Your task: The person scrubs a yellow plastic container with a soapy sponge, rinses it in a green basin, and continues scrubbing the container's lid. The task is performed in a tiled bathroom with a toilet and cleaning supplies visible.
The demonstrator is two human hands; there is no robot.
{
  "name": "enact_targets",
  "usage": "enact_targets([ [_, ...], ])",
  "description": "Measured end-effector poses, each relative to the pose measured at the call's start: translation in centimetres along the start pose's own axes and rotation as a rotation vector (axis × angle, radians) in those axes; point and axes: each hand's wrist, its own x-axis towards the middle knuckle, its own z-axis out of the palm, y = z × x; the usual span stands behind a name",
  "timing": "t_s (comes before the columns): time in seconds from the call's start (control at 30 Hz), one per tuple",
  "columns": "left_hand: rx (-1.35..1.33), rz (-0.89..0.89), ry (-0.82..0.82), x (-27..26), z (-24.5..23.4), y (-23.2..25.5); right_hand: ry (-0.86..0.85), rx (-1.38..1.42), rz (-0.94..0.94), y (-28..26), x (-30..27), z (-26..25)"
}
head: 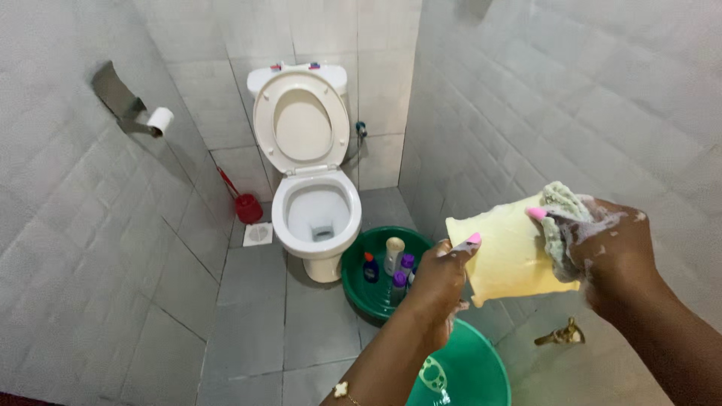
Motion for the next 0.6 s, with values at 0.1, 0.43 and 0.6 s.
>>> enact_targets([
  [0.1,-0.025,0.010,0.009,2.1,-1.3,-3.6,0.016,-0.010,0.030,2.9,0.0,1.0],
  [0.43,0.000,0.029,0.036,7.2,-4.4,-13.0,0.011,-0.012,0.051,13.4,1.3,2.9],
  [0.6,0.053,-0.045,0.043,8.6,-5.8,-16.0,-0.165,-0.142,-0.188,19.1,2.0,2.2],
])
